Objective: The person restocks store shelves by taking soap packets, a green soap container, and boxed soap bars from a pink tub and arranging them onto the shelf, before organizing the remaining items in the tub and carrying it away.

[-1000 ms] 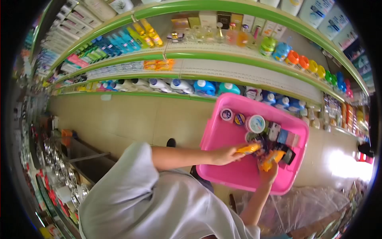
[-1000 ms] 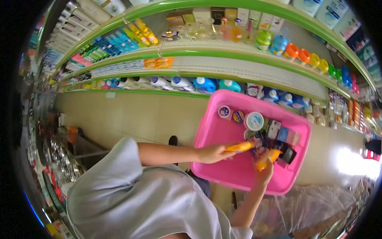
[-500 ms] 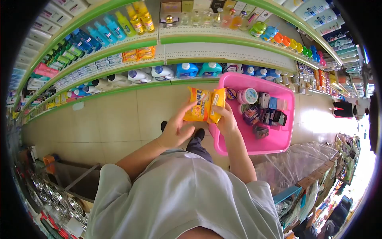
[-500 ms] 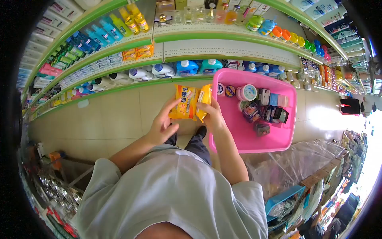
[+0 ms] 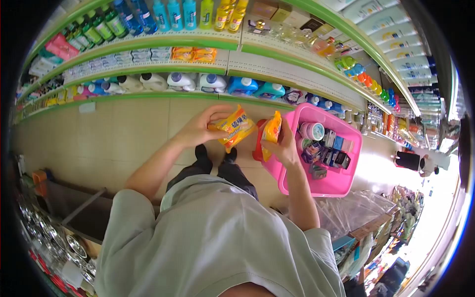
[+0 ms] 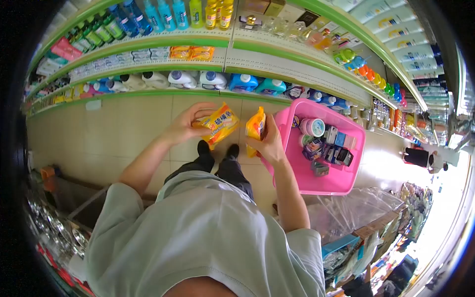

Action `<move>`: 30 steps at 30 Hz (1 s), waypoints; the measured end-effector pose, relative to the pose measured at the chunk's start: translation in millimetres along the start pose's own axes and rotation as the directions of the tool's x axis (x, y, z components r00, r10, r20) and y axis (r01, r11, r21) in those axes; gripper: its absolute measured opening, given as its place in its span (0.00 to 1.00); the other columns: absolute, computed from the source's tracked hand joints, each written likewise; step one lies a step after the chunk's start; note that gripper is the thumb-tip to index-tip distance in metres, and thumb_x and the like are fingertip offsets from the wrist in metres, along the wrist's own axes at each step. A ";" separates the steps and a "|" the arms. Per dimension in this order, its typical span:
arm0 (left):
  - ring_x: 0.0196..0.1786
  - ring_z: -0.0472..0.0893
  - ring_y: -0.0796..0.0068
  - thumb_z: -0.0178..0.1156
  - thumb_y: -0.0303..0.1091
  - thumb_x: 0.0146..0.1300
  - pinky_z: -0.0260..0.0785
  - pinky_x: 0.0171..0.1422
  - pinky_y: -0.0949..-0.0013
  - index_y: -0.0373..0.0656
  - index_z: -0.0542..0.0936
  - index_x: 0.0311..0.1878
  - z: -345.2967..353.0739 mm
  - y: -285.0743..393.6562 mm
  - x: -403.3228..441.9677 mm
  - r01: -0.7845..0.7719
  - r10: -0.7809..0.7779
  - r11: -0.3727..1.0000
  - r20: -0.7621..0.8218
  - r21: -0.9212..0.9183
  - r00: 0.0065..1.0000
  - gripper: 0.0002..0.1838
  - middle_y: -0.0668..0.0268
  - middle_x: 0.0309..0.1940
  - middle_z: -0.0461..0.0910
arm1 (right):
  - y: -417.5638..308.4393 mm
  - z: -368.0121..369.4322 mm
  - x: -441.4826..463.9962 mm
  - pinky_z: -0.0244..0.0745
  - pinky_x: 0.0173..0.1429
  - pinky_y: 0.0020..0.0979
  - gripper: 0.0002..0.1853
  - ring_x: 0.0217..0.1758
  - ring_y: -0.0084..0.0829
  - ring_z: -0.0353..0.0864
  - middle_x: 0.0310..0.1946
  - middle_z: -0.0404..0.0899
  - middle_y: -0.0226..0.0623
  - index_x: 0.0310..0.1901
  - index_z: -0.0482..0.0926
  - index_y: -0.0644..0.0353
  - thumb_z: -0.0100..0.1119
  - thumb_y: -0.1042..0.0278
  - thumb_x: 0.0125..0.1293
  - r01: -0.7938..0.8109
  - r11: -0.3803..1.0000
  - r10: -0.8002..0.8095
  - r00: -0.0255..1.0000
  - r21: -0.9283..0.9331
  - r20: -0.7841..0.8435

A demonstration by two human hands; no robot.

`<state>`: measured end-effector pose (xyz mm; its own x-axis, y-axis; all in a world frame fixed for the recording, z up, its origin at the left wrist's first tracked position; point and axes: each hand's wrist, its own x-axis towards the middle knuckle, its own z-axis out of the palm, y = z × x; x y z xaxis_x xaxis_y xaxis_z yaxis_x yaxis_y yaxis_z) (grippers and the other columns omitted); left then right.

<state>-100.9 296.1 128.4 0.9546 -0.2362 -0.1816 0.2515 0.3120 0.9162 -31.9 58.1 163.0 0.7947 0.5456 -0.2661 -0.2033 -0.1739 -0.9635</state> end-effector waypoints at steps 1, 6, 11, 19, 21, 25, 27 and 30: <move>0.60 0.64 0.73 0.59 0.17 0.48 0.66 0.56 0.71 0.42 0.59 0.60 -9.3 -1.1 1.9 0.003 -0.003 1.000 -0.014 -0.017 1.000 0.34 0.62 0.59 0.61 | -1.1 -3.2 3.4 0.68 0.46 0.24 0.32 0.44 0.24 0.71 0.39 0.69 0.32 0.51 0.62 0.62 0.62 0.79 0.41 0.086 0.987 -0.075 0.994 -0.136 0.082; 0.61 0.63 0.70 0.61 0.19 0.47 0.65 0.57 0.71 0.43 0.56 0.62 -32.8 -18.6 17.6 0.167 -0.177 0.984 0.312 0.059 0.934 0.38 0.60 0.59 0.61 | -8.4 13.0 32.2 0.66 0.53 0.38 0.42 0.55 0.48 0.66 0.52 0.64 0.44 0.57 0.57 0.58 0.65 0.73 0.35 0.522 0.651 -0.177 0.811 -0.552 0.558; 0.60 0.65 0.69 0.58 0.17 0.49 0.69 0.54 0.71 0.47 0.53 0.64 -55.6 -52.0 36.7 0.295 -0.227 0.935 0.311 -0.194 0.923 0.39 0.56 0.58 0.62 | 26.9 28.0 62.7 0.67 0.52 0.38 0.42 0.53 0.46 0.67 0.50 0.67 0.43 0.56 0.58 0.55 0.68 0.67 0.35 0.424 0.671 -0.002 0.821 -0.608 0.571; 0.48 0.73 0.65 0.59 0.22 0.50 0.75 0.42 0.67 0.50 0.50 0.65 -99.3 -118.0 103.5 0.404 -0.404 0.913 0.001 -0.066 0.915 0.40 0.57 0.49 0.68 | 114.3 25.1 152.0 0.69 0.49 0.41 0.38 0.48 0.45 0.72 0.48 0.69 0.44 0.54 0.61 0.52 0.67 0.57 0.38 0.219 0.530 0.219 0.898 -0.819 0.382; 0.48 0.74 0.67 0.59 0.30 0.53 0.74 0.43 0.64 0.51 0.52 0.65 -116.5 -143.4 126.2 0.268 -0.411 0.860 -0.277 -0.434 0.869 0.37 0.58 0.49 0.67 | 139.6 14.6 197.5 0.70 0.47 0.41 0.36 0.45 0.46 0.74 0.44 0.72 0.44 0.52 0.63 0.53 0.68 0.58 0.38 0.211 0.488 0.100 0.950 -0.847 0.295; 0.48 0.74 0.71 0.57 0.36 0.56 0.69 0.48 0.65 0.52 0.55 0.63 -137.9 -181.3 117.0 -0.016 -0.260 0.893 -0.543 -0.451 0.799 0.32 0.62 0.53 0.66 | 152.1 -0.5 316.2 0.71 0.46 0.40 0.33 0.43 0.46 0.75 0.39 0.74 0.47 0.50 0.65 0.55 0.66 0.58 0.41 0.223 0.314 -0.198 0.966 -0.923 0.166; 0.49 0.74 0.72 0.57 0.37 0.57 0.67 0.49 0.68 0.52 0.57 0.62 -138.8 -219.0 87.8 0.015 -0.271 0.913 -0.580 -0.407 0.768 0.30 0.64 0.54 0.66 | 159.6 -4.6 368.8 0.70 0.47 0.40 0.32 0.44 0.45 0.75 0.40 0.74 0.47 0.50 0.65 0.56 0.65 0.58 0.41 0.263 0.272 -0.227 0.952 -0.926 0.204; 0.43 0.74 0.76 0.56 0.35 0.58 0.67 0.44 0.71 0.52 0.60 0.60 -124.7 -289.1 36.3 0.215 -0.370 0.926 -0.637 -0.310 0.676 0.27 0.65 0.53 0.68 | 157.0 12.3 410.2 0.67 0.52 0.39 0.35 0.50 0.42 0.71 0.45 0.72 0.49 0.53 0.63 0.57 0.65 0.58 0.42 0.192 0.180 0.082 0.974 -0.965 0.209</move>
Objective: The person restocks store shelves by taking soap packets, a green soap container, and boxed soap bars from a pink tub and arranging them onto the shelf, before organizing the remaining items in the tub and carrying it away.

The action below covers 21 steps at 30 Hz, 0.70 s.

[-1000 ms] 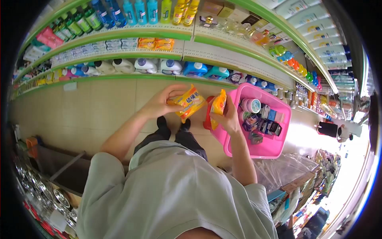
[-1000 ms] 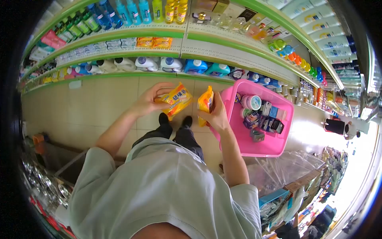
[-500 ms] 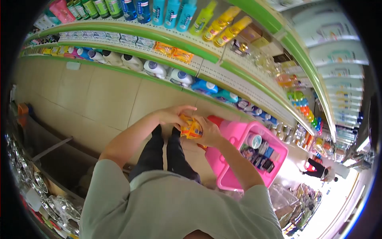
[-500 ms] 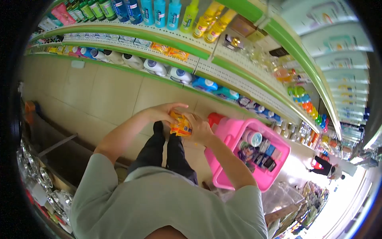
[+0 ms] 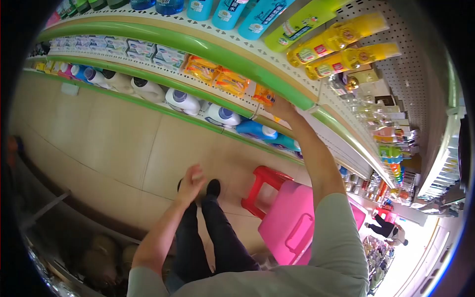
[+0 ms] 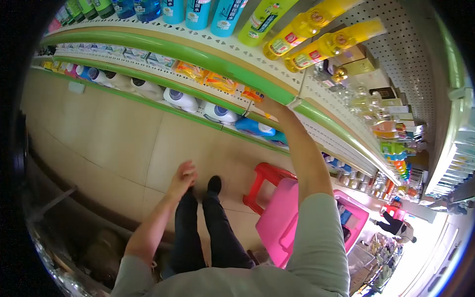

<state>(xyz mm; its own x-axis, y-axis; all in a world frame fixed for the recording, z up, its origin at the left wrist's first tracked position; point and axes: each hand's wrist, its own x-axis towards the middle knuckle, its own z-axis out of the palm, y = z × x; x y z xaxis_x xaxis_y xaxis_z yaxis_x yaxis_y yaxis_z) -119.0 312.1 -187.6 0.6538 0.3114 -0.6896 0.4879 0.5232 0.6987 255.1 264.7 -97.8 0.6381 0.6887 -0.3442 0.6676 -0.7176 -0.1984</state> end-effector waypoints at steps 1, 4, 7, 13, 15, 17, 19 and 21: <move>0.42 0.74 0.77 0.56 0.35 0.57 0.67 0.42 0.72 0.51 0.60 0.60 -14.3 -49.2 1.8 -0.082 0.094 0.979 -0.056 0.186 0.994 0.27 0.64 0.51 0.69 | 2.7 4.9 11.8 0.65 0.53 0.38 0.36 0.52 0.42 0.69 0.47 0.70 0.49 0.54 0.62 0.57 0.65 0.59 0.41 0.002 1.000 -0.002 0.998 -0.010 0.059; 0.34 0.77 0.75 0.60 0.33 0.54 0.70 0.41 0.71 0.41 0.62 0.57 -23.4 -86.8 -32.3 -0.041 0.067 0.989 -0.183 0.140 0.981 0.28 0.55 0.44 0.73 | 12.0 24.3 29.8 0.64 0.55 0.37 0.38 0.54 0.41 0.67 0.49 0.68 0.50 0.56 0.61 0.58 0.65 0.59 0.41 0.096 0.993 -0.095 0.995 -0.067 0.019; 0.29 0.72 0.82 0.59 0.32 0.55 0.68 0.33 0.77 0.49 0.61 0.59 -26.9 -98.2 -50.5 0.004 0.030 0.980 -0.170 0.197 0.985 0.28 0.61 0.46 0.72 | 34.3 42.1 46.2 0.64 0.55 0.36 0.38 0.54 0.40 0.68 0.49 0.68 0.49 0.56 0.62 0.59 0.66 0.58 0.41 0.179 0.978 -0.186 0.981 -0.107 -0.056; 0.35 0.75 0.75 0.59 0.32 0.55 0.70 0.40 0.72 0.46 0.61 0.59 -27.0 -97.3 -52.7 0.002 0.037 0.980 -0.193 0.199 0.980 0.28 0.58 0.47 0.72 | 0.1 -11.6 20.7 0.64 0.56 0.36 0.40 0.54 0.39 0.67 0.52 0.67 0.46 0.57 0.61 0.58 0.67 0.55 0.41 0.169 0.986 -0.168 0.983 -0.006 0.071; 0.40 0.77 0.69 0.59 0.32 0.55 0.70 0.44 0.68 0.43 0.60 0.59 -27.8 -91.0 -49.7 -0.017 0.042 0.990 -0.184 0.137 0.982 0.29 0.55 0.48 0.71 | -4.9 -16.2 24.8 0.63 0.56 0.36 0.41 0.55 0.39 0.67 0.52 0.66 0.45 0.58 0.61 0.58 0.67 0.55 0.41 0.170 0.985 -0.166 0.982 -0.031 0.087; 0.40 0.77 0.68 0.59 0.32 0.55 0.70 0.45 0.68 0.44 0.60 0.59 -29.2 -85.2 -45.9 -0.027 0.057 0.988 -0.199 0.151 0.978 0.28 0.54 0.49 0.71 | -9.2 -20.1 29.2 0.63 0.56 0.36 0.41 0.55 0.39 0.67 0.53 0.66 0.45 0.58 0.60 0.57 0.67 0.55 0.41 0.169 0.984 -0.163 0.981 -0.052 0.107; 0.41 0.77 0.68 0.58 0.31 0.56 0.70 0.45 0.68 0.44 0.60 0.59 -30.9 -84.0 -42.7 -0.022 0.051 0.989 -0.203 0.144 0.978 0.28 0.54 0.48 0.71 | -12.7 -23.3 33.4 0.63 0.57 0.35 0.42 0.55 0.39 0.67 0.53 0.66 0.45 0.58 0.60 0.57 0.67 0.55 0.40 0.170 0.983 -0.160 0.979 -0.070 0.126; 0.41 0.76 0.68 0.58 0.31 0.56 0.70 0.45 0.68 0.44 0.60 0.59 -32.3 -89.2 -42.3 -0.013 0.042 0.991 -0.212 0.137 0.976 0.28 0.55 0.48 0.71 | -15.4 -25.7 36.9 0.63 0.57 0.35 0.42 0.55 0.39 0.66 0.53 0.66 0.45 0.58 0.60 0.57 0.68 0.54 0.40 0.173 0.981 -0.160 0.976 -0.085 0.149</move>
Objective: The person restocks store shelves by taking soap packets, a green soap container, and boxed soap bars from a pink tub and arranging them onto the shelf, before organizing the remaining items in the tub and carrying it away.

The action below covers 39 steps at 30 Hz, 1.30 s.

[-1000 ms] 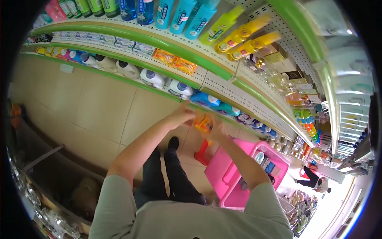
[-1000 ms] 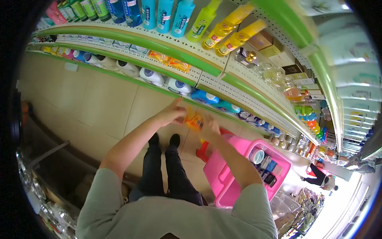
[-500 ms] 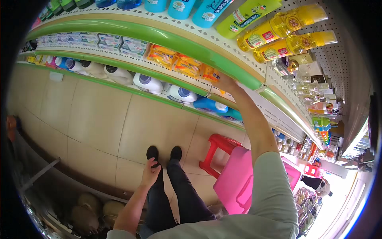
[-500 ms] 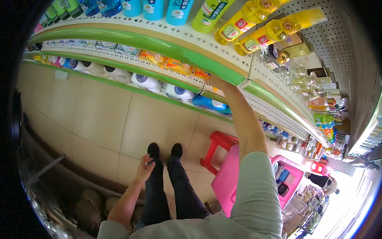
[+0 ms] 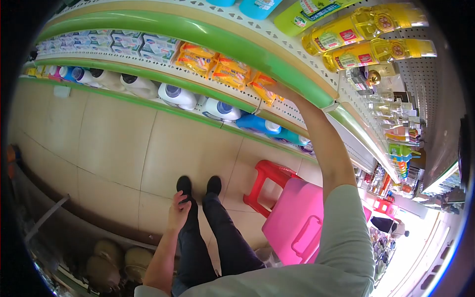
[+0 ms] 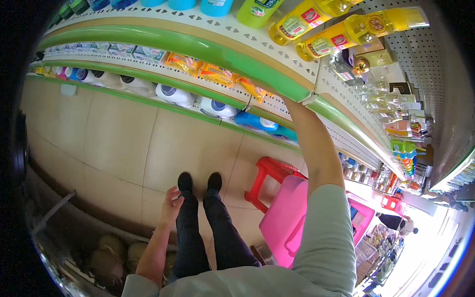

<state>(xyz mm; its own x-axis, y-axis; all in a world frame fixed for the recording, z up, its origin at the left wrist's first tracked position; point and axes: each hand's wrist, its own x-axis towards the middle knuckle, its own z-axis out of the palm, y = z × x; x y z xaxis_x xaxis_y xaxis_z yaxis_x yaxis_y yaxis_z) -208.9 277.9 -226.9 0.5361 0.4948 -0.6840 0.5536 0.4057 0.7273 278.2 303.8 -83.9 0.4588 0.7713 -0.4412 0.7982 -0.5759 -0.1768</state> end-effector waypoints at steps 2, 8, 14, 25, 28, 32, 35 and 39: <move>0.41 0.76 0.69 0.58 0.30 0.56 0.70 0.45 0.69 0.45 0.60 0.59 -1.4 -8.5 0.4 -0.001 0.001 1.000 0.004 -0.019 1.000 0.27 0.55 0.48 0.71 | -1.3 -2.3 2.7 0.63 0.57 0.35 0.42 0.56 0.39 0.66 0.54 0.65 0.44 0.59 0.59 0.57 0.68 0.54 0.40 0.001 1.000 -0.001 1.000 -0.011 0.022; 0.41 0.76 0.71 0.58 0.28 0.55 0.70 0.44 0.70 0.45 0.61 0.58 -4.5 -18.1 -4.1 0.043 -0.042 0.999 0.014 -0.014 0.999 0.26 0.57 0.47 0.71 | 9.4 22.4 0.9 0.61 0.60 0.32 0.45 0.57 0.39 0.65 0.54 0.65 0.44 0.59 0.59 0.57 0.70 0.56 0.36 -0.026 0.998 0.029 0.997 0.055 -0.066; 0.40 0.75 0.74 0.58 0.27 0.55 0.69 0.44 0.72 0.46 0.62 0.58 -6.9 -20.7 -5.5 0.049 -0.049 0.999 -0.011 -0.020 0.999 0.26 0.59 0.47 0.71 | 35.0 41.8 1.5 0.59 0.61 0.33 0.48 0.58 0.39 0.64 0.53 0.65 0.46 0.59 0.59 0.58 0.71 0.61 0.31 0.022 0.995 -0.005 0.986 0.099 -0.169; 0.37 0.73 0.76 0.58 0.30 0.55 0.67 0.45 0.73 0.47 0.64 0.56 -8.0 -10.7 -5.8 0.039 -0.040 0.999 -0.037 -0.029 0.999 0.25 0.62 0.46 0.72 | 60.8 58.1 21.7 0.60 0.60 0.35 0.37 0.57 0.38 0.64 0.55 0.65 0.43 0.57 0.64 0.55 0.65 0.49 0.46 0.049 0.999 -0.046 0.937 0.001 -0.346; 0.37 0.73 0.77 0.57 0.30 0.55 0.67 0.45 0.73 0.47 0.64 0.56 -6.6 -12.1 -4.5 0.045 -0.047 0.998 -0.037 -0.036 0.998 0.24 0.62 0.46 0.72 | 74.3 45.4 3.8 0.60 0.60 0.35 0.37 0.57 0.38 0.64 0.55 0.65 0.43 0.57 0.64 0.55 0.65 0.49 0.46 0.026 1.000 -0.022 0.945 0.008 -0.328; 0.36 0.72 0.79 0.57 0.29 0.55 0.67 0.44 0.74 0.47 0.64 0.56 -2.9 -15.4 -2.8 0.056 -0.059 0.996 -0.041 -0.074 0.997 0.24 0.63 0.46 0.72 | 70.9 37.1 8.4 0.60 0.60 0.35 0.37 0.58 0.38 0.64 0.55 0.65 0.42 0.57 0.64 0.55 0.64 0.48 0.46 -0.008 1.000 0.013 0.955 0.016 -0.297; 0.34 0.72 0.80 0.57 0.29 0.56 0.67 0.43 0.74 0.47 0.64 0.56 -0.9 -26.2 0.6 0.034 -0.036 0.997 -0.031 -0.065 0.999 0.24 0.63 0.46 0.72 | 70.6 26.2 9.2 0.60 0.60 0.35 0.37 0.58 0.38 0.64 0.55 0.65 0.42 0.57 0.64 0.55 0.64 0.48 0.46 -0.033 0.999 0.035 0.960 0.011 -0.277; 0.37 0.73 0.79 0.56 0.29 0.56 0.68 0.43 0.74 0.46 0.64 0.56 -0.8 -22.6 -0.1 0.055 -0.056 0.997 -0.018 -0.045 0.998 0.23 0.63 0.46 0.71 | 64.7 11.8 8.5 0.60 0.60 0.35 0.37 0.58 0.38 0.64 0.55 0.65 0.42 0.57 0.65 0.54 0.64 0.47 0.47 -0.065 0.998 0.061 0.964 -0.007 -0.258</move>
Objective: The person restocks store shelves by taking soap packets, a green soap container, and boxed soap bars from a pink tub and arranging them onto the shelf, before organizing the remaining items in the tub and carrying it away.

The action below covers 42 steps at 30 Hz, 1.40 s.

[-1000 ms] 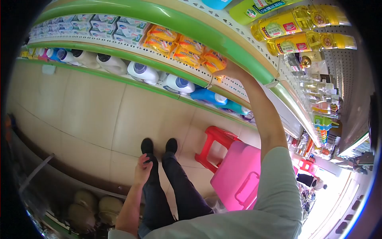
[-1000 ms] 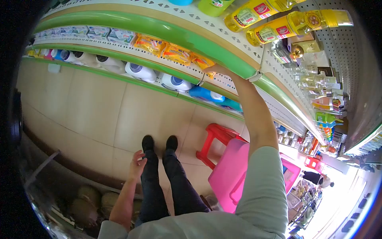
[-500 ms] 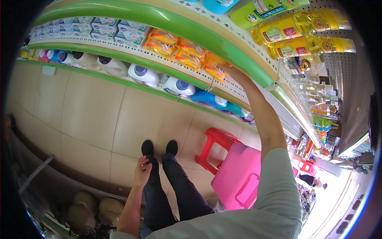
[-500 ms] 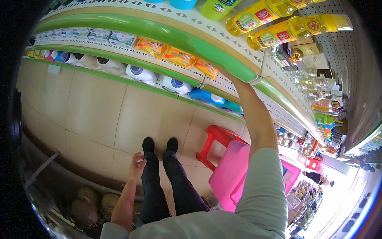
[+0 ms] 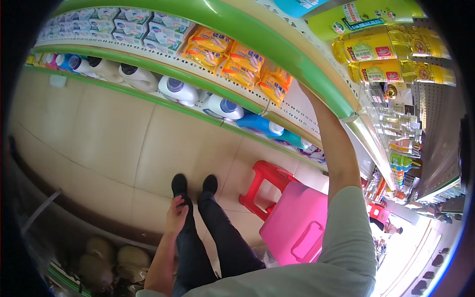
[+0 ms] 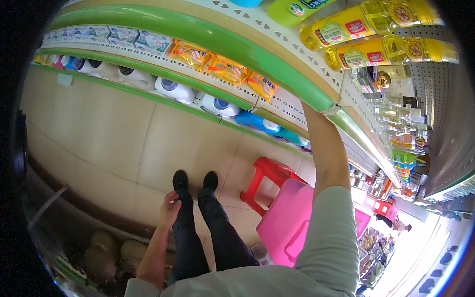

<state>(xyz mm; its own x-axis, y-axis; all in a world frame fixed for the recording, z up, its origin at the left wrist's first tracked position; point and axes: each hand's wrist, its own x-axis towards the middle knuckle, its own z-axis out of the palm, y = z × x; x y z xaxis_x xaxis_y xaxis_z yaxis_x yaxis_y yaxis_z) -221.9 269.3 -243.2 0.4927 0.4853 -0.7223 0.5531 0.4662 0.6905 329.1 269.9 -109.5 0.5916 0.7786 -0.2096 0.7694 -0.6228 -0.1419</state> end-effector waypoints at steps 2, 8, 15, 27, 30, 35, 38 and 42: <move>0.39 0.74 0.77 0.56 0.29 0.56 0.68 0.44 0.73 0.45 0.64 0.56 -1.1 -2.1 -0.9 0.019 -0.019 0.999 -0.006 0.040 1.000 0.23 0.63 0.46 0.71 | -11.6 -0.2 1.7 0.60 0.60 0.35 0.36 0.58 0.38 0.64 0.56 0.65 0.42 0.57 0.65 0.54 0.63 0.47 0.47 -0.015 1.000 0.016 1.000 -0.010 0.009; 0.41 0.75 0.75 0.56 0.29 0.57 0.69 0.45 0.72 0.46 0.65 0.56 -9.3 -20.8 -3.6 0.028 -0.028 1.000 -0.014 0.014 1.000 0.22 0.63 0.46 0.71 | -20.5 -2.7 12.8 0.60 0.60 0.35 0.36 0.58 0.38 0.64 0.56 0.65 0.42 0.57 0.65 0.54 0.63 0.46 0.47 -0.074 0.997 0.075 0.996 -0.003 0.048; 0.40 0.74 0.75 0.56 0.29 0.56 0.68 0.45 0.73 0.44 0.65 0.56 -18.5 -25.0 -3.1 0.048 -0.050 0.998 -0.039 -0.032 0.998 0.23 0.59 0.47 0.71 | -64.1 -26.0 -2.7 0.60 0.60 0.36 0.36 0.58 0.38 0.64 0.56 0.65 0.42 0.57 0.65 0.54 0.62 0.45 0.48 -0.133 0.991 0.135 0.989 -0.027 0.066; 0.42 0.73 0.75 0.56 0.29 0.56 0.67 0.46 0.74 0.46 0.66 0.55 -26.2 0.8 -3.1 0.052 -0.051 0.999 -0.042 0.015 0.998 0.21 0.63 0.44 0.73 | -18.4 26.2 -16.5 0.53 0.65 0.38 0.45 0.64 0.40 0.55 0.62 0.55 0.43 0.63 0.55 0.49 0.67 0.50 0.43 0.101 0.995 -0.100 0.991 0.000 0.093; 0.41 0.74 0.74 0.57 0.29 0.56 0.67 0.46 0.73 0.46 0.66 0.54 -28.0 2.2 -2.5 0.044 -0.041 0.995 -0.034 0.089 0.999 0.21 0.62 0.45 0.73 | -11.4 36.2 -5.7 0.50 0.67 0.39 0.48 0.66 0.41 0.51 0.64 0.50 0.43 0.65 0.50 0.47 0.67 0.50 0.43 0.165 0.986 -0.162 0.981 -0.028 0.106; 0.41 0.75 0.74 0.57 0.30 0.56 0.68 0.45 0.73 0.46 0.67 0.54 -26.3 -4.3 -1.5 0.063 -0.062 0.997 -0.015 0.041 0.998 0.21 0.62 0.45 0.73 | -22.0 23.7 -11.4 0.50 0.67 0.38 0.47 0.67 0.41 0.50 0.65 0.49 0.44 0.65 0.49 0.43 0.66 0.51 0.44 0.080 0.997 -0.076 0.975 -0.012 0.209; 0.39 0.74 0.77 0.57 0.29 0.56 0.68 0.42 0.75 0.47 0.66 0.54 -25.4 0.2 -1.9 0.046 -0.046 0.997 -0.002 0.066 0.999 0.22 0.63 0.44 0.72 | -18.9 38.2 -22.6 0.51 0.66 0.38 0.45 0.67 0.41 0.51 0.64 0.50 0.44 0.65 0.50 0.40 0.64 0.50 0.47 0.080 0.994 -0.094 0.969 0.071 0.230; 0.39 0.74 0.77 0.57 0.30 0.56 0.68 0.42 0.75 0.47 0.66 0.54 -23.4 0.2 -1.1 0.042 -0.042 0.993 -0.004 0.106 0.999 0.22 0.63 0.44 0.72 | -12.2 45.7 -26.4 0.52 0.66 0.37 0.41 0.66 0.41 0.52 0.64 0.52 0.44 0.65 0.50 0.39 0.61 0.50 0.50 0.103 0.992 -0.088 0.978 -0.069 0.192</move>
<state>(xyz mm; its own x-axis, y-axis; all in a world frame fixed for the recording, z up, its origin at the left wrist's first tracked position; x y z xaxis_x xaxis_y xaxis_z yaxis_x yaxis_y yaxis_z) -238.1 286.1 -241.3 0.4664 0.4680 -0.7507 0.6414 0.4056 0.6513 293.1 253.4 -146.4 0.4644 0.8010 -0.3778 0.8410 -0.5326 -0.0955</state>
